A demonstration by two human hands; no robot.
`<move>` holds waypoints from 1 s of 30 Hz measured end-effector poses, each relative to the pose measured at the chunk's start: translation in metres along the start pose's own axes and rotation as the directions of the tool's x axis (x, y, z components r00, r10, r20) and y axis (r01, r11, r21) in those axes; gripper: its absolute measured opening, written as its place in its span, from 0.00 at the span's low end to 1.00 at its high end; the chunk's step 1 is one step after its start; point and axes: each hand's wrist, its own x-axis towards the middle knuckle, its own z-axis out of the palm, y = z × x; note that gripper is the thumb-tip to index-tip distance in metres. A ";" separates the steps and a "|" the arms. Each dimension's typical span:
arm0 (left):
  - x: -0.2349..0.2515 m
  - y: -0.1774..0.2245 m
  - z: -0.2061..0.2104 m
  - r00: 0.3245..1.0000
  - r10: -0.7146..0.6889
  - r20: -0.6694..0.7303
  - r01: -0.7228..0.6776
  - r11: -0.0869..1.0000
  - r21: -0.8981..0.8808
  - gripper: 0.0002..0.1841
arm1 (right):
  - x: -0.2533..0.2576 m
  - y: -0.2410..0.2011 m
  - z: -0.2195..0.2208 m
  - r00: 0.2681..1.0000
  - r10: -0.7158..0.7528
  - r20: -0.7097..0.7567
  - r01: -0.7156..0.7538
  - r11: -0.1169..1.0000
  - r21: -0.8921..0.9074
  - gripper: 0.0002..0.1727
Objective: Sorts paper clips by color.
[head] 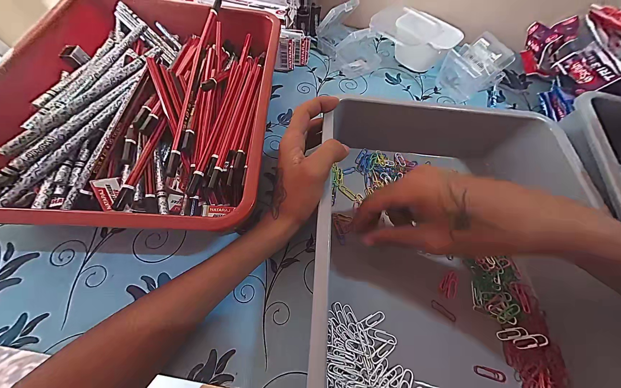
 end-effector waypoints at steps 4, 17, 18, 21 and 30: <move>0.000 0.000 -0.001 1.000 -0.001 0.001 0.001 1.000 0.016 0.28 | -0.031 -0.045 0.039 0.999 0.019 0.051 -0.003 0.954 -0.301 0.16; -0.010 0.005 -0.006 1.000 -0.021 0.020 0.016 0.972 0.235 0.32 | -0.059 -0.021 -0.002 0.936 0.258 -0.238 -0.346 0.789 -0.507 0.08; -0.010 0.006 -0.006 1.000 -0.027 0.009 0.024 0.971 0.240 0.32 | -0.055 -0.014 -0.006 0.932 0.270 -0.240 -0.356 0.801 -0.481 0.09; -0.011 0.009 -0.003 0.998 -0.055 -0.024 0.059 0.969 0.239 0.32 | -0.041 0.001 -0.012 0.932 0.304 -0.196 -0.361 0.822 -0.441 0.15; -0.013 0.011 -0.004 0.997 -0.081 -0.001 0.079 0.975 0.208 0.33 | -0.038 -0.008 -0.034 0.839 0.415 -0.351 -0.543 0.677 -0.497 0.06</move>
